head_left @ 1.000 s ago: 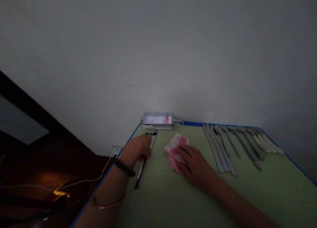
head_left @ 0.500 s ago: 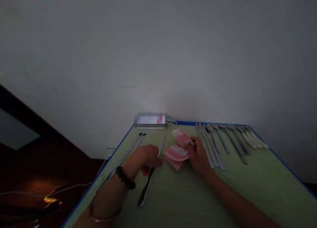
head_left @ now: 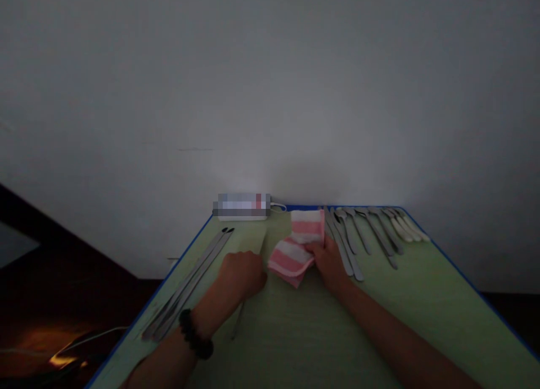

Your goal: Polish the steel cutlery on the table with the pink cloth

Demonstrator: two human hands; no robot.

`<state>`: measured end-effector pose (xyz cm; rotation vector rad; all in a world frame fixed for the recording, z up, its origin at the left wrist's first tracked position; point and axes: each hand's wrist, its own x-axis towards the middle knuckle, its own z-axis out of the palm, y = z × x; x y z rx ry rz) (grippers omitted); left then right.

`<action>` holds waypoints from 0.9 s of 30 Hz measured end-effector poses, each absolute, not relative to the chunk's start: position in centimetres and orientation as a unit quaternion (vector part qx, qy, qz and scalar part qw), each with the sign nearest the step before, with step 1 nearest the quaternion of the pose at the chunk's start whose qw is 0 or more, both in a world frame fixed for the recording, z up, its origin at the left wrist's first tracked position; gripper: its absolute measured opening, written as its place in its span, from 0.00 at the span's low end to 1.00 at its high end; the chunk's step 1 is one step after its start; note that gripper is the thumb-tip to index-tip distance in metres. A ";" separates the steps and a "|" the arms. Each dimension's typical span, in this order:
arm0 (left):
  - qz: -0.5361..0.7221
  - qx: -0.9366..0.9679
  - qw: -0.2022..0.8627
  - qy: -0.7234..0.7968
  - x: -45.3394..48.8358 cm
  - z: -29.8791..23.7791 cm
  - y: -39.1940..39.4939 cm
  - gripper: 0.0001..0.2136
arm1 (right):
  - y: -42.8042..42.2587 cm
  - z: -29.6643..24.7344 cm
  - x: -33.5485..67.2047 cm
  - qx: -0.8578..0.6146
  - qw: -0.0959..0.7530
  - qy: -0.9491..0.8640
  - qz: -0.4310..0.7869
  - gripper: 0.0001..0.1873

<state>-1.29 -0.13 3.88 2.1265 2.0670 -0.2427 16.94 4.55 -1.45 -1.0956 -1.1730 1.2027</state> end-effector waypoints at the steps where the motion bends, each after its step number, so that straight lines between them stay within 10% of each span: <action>1: -0.063 0.713 0.078 0.694 -1.4 3.6 -0.2 0.15 | 4.5 -1.4 16.9 -0.462 0.531 -0.491 0.513 0.08; 20: 0.365 0.581 0.447 0.574 0.5 1.1 -0.1 0.17 | 6.4 -3.6 16.2 -0.327 0.692 -0.276 0.582 0.26; 27: 0.341 0.594 0.481 0.547 -0.1 0.6 -0.2 0.23 | 6.2 -2.1 15.6 -0.293 0.642 -0.227 0.671 0.17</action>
